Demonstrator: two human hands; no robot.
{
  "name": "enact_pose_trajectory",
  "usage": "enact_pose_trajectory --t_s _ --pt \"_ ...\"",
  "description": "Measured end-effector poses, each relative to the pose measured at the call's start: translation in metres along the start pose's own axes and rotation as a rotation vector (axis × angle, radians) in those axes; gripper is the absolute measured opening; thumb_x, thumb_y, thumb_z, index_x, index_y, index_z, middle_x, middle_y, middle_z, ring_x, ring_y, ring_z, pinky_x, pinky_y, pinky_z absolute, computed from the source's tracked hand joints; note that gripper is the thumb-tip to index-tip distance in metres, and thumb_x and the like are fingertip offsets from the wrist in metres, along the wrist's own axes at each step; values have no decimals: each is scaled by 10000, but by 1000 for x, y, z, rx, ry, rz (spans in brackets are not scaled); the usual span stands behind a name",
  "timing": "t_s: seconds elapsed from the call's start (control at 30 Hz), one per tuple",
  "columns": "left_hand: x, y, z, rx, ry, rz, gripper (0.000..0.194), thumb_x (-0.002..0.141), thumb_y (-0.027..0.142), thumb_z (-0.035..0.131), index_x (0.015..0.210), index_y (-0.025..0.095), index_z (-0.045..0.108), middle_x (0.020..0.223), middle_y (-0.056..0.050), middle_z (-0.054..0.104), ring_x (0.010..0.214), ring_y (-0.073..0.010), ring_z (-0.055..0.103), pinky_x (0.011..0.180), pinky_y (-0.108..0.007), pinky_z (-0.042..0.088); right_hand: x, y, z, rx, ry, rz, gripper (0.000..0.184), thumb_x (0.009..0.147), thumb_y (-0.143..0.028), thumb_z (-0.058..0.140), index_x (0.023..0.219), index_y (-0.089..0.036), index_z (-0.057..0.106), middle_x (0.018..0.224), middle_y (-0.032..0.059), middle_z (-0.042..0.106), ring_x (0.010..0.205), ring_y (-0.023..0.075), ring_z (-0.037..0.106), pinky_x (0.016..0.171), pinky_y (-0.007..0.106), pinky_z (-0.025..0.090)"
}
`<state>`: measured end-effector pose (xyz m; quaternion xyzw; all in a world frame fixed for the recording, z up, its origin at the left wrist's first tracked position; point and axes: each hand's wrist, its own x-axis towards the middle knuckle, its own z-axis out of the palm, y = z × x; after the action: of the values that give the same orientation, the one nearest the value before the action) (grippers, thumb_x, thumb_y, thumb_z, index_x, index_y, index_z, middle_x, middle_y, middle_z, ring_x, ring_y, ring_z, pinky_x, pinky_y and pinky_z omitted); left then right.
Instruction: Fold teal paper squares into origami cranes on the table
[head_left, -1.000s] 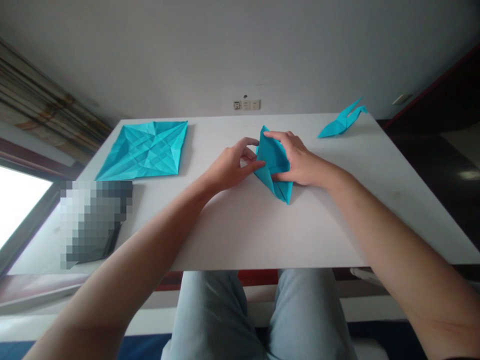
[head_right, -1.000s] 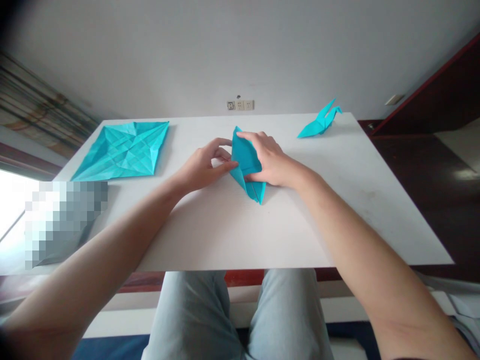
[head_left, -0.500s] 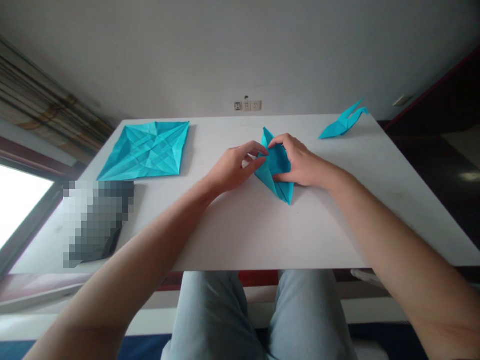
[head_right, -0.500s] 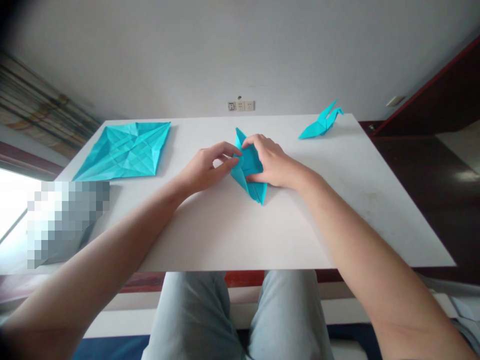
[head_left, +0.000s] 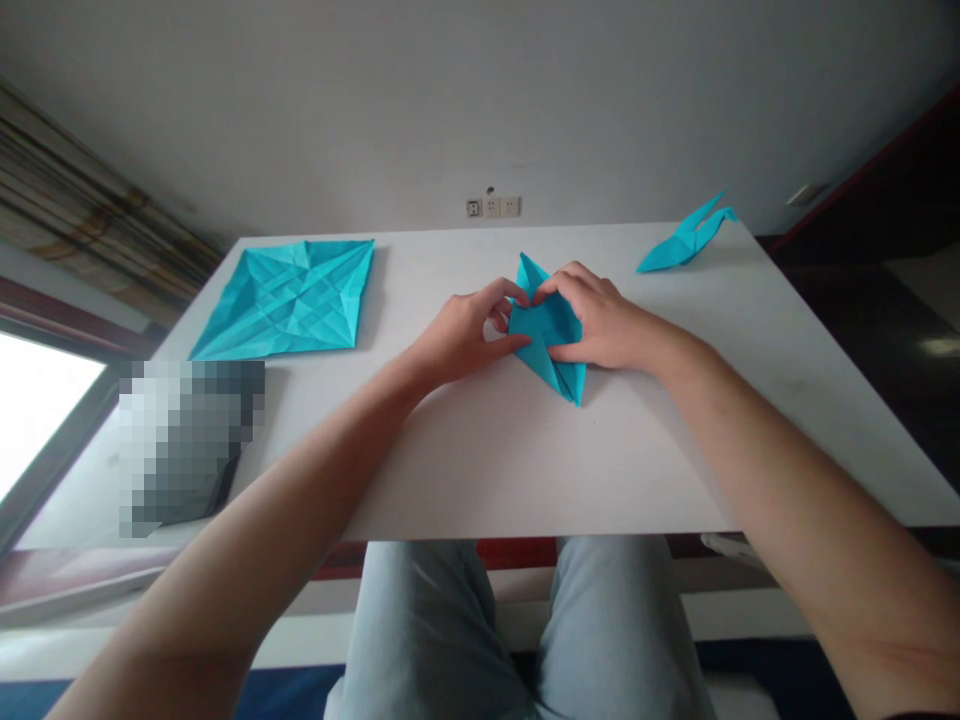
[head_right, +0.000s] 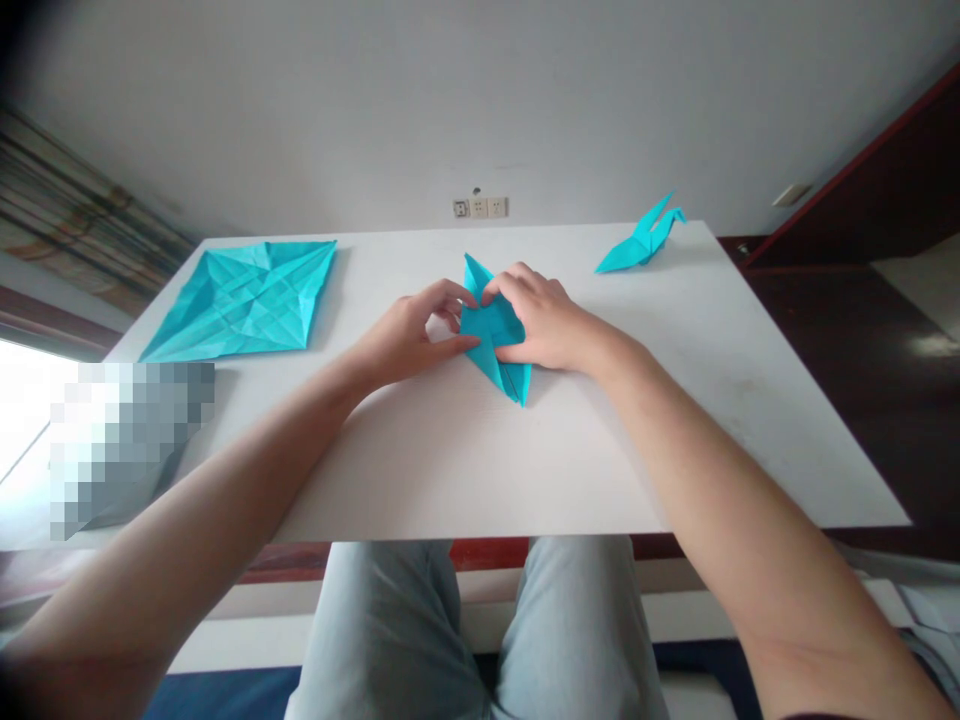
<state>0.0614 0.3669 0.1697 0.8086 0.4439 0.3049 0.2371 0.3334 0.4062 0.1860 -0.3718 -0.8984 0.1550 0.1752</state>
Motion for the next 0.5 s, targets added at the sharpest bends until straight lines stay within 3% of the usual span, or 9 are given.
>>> enact_pose_trajectory --t_s 0.2,0.3,0.5 --pt "1 0 0 81 -44 76 198 986 333 820 1164 247 810 1183 -62 844 1052 -243 797 1023 -401 602 -2 -1 -9 34 -39 -26 505 848 -328 858 1314 -333 666 1429 130 675 1353 453 684 1216 710 558" --pt "1 1 1 143 -50 75 198 1003 347 820 1178 254 824 1220 -74 832 1060 -245 789 1040 -416 580 -4 1 -9 53 -20 -40 364 909 -385 848 1234 -334 692 1394 125 663 1334 434 678 1216 691 566" --pt "-1 6 1 203 -70 62 255 992 379 869 1226 280 842 1274 -82 784 1081 -259 786 1083 -443 545 -6 4 -3 5 -63 -47 382 851 -510 1000 1106 -316 793 1540 126 580 1385 452 654 1269 735 521"
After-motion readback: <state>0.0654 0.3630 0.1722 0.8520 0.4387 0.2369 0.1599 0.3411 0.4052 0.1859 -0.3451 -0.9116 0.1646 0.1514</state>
